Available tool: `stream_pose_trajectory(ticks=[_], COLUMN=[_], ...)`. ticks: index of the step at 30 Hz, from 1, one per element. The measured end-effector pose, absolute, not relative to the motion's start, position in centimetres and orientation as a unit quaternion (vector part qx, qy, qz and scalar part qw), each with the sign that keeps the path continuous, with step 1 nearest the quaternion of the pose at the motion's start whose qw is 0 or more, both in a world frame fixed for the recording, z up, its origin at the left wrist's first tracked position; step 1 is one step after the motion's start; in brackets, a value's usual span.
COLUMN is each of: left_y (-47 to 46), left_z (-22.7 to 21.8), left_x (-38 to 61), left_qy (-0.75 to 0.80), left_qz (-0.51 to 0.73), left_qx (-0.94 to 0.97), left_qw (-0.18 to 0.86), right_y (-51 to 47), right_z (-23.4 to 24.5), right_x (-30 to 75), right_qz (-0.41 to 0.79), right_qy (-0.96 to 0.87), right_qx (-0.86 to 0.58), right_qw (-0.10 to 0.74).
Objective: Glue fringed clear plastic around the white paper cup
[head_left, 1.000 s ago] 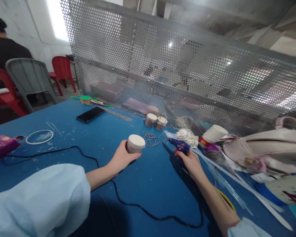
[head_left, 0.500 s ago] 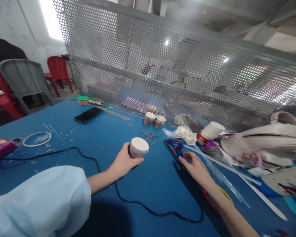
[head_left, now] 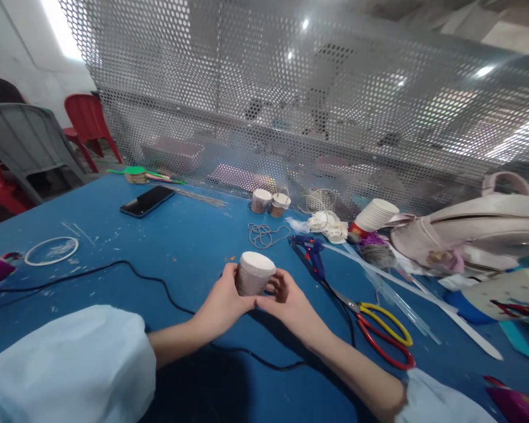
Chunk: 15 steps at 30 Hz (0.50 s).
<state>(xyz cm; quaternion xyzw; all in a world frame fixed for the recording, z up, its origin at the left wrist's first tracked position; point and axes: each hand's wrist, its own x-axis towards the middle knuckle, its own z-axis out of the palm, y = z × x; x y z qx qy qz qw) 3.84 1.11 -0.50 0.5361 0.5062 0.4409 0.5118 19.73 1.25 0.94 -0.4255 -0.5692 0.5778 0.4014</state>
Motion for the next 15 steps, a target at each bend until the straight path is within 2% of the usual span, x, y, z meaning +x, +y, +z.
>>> stream_pose_trajectory(ticks=[5,15], left_y=[0.6,1.5], left_z=[-0.5,0.9], left_x=[4.2,2.3], left_qy=[0.491,0.473], left_qz=[0.438,0.495], left_qx=[0.519,0.464], left_qw=[0.545,0.561], right_y=[1.5,1.5], right_z=[0.8,1.4], right_x=[19.5,21.3], right_qz=[0.598,0.701], right_qy=[-0.493,-0.411], right_qx=[-0.444,-0.362], right_qw=[0.449,0.457])
